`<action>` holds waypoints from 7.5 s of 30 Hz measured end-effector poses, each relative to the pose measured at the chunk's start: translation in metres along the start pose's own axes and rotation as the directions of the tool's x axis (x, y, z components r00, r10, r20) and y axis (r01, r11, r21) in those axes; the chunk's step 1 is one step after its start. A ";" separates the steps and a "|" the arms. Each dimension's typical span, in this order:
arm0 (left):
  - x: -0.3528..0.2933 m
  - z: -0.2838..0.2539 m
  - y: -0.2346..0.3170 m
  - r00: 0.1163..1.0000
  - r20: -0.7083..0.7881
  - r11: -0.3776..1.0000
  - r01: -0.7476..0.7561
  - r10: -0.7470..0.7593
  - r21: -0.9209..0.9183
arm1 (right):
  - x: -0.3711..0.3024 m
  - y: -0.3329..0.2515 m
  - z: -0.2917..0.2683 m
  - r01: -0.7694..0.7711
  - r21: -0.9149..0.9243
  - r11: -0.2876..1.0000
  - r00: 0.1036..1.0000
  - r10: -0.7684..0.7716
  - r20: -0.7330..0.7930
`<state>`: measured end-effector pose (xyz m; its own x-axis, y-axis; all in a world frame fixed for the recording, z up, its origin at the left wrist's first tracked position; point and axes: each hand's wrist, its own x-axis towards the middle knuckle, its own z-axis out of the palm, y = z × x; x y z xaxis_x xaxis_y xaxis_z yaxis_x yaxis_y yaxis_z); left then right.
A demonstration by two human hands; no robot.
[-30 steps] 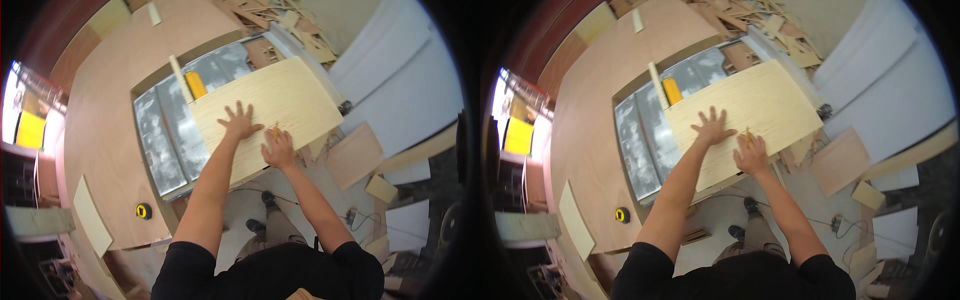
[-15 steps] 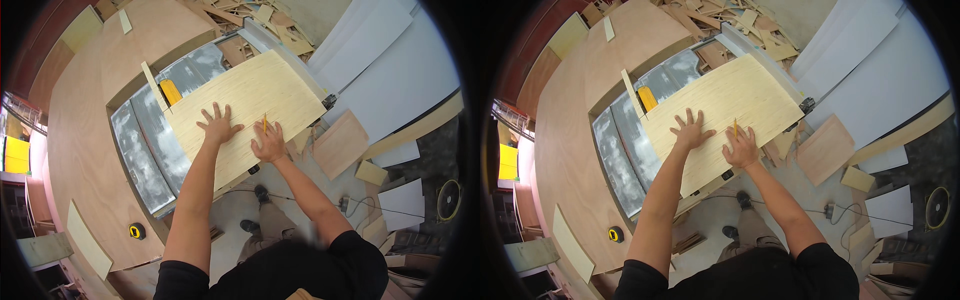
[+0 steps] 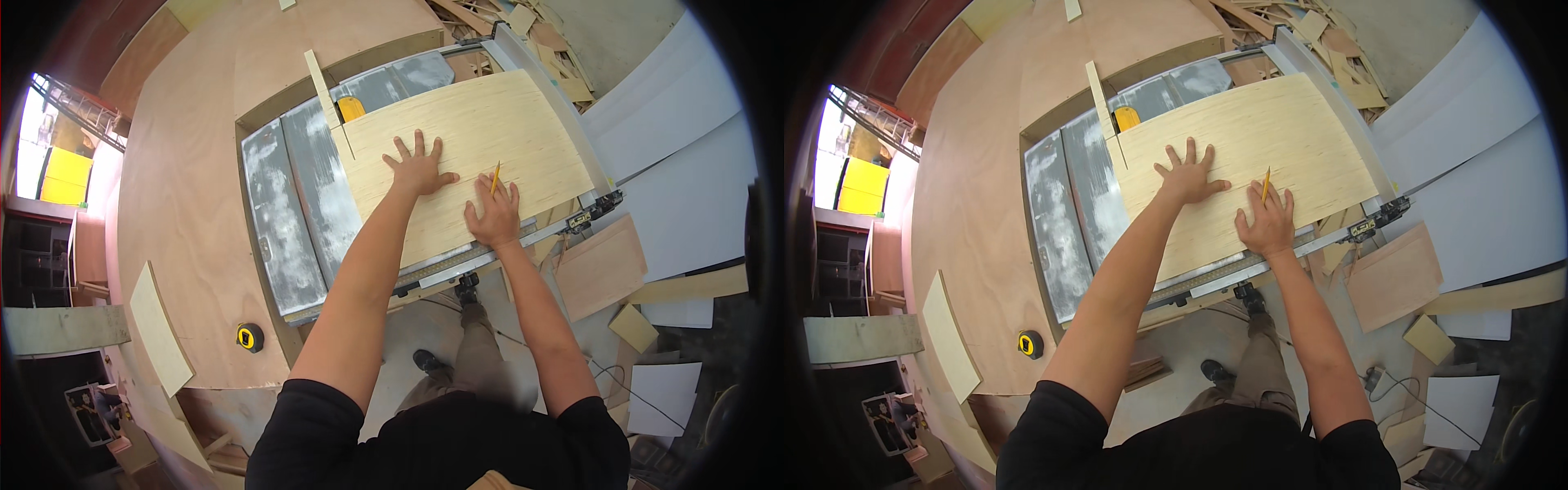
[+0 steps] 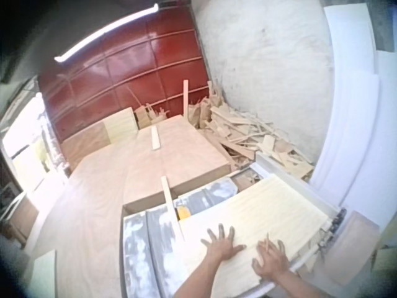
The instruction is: Measuring wood, marking it with a pencil, and using a table saw for cutting in a workshop environment.
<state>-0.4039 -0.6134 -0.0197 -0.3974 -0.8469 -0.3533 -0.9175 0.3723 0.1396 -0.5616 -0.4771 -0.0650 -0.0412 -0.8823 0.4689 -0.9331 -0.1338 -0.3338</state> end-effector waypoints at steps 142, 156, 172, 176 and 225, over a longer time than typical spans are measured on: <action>-0.279 0.373 -0.128 0.846 0.526 -0.708 0.319 -0.088 -0.630 | -0.369 -0.144 -0.266 -0.584 -0.136 0.800 0.430 0.447 0.784; -0.324 0.127 -0.110 0.932 -0.065 -0.463 -0.237 -0.357 -0.854 | -0.051 -0.270 -0.081 -0.463 0.570 0.679 0.293 -0.490 0.821; -0.222 0.100 -0.224 0.363 -0.561 0.644 0.614 -0.744 -0.457 | 0.417 -0.210 0.271 -0.241 0.204 0.949 0.817 0.085 0.570; -0.197 0.096 -0.221 0.432 -0.508 0.661 0.576 -0.745 -0.480 | 0.470 -0.177 0.316 -0.102 0.143 0.984 0.681 -0.036 0.732; -0.561 0.375 -0.008 0.756 0.051 0.266 0.291 -0.652 -0.919 | -0.264 -0.161 -0.117 0.118 0.472 0.874 0.733 -0.397 0.553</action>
<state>-0.1684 0.0014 -0.1696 0.2984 -0.8642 -0.4051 -0.3716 -0.4961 0.7847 -0.4419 -0.1703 -0.0395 0.5380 -0.8426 0.0244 -0.6513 -0.4339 -0.6225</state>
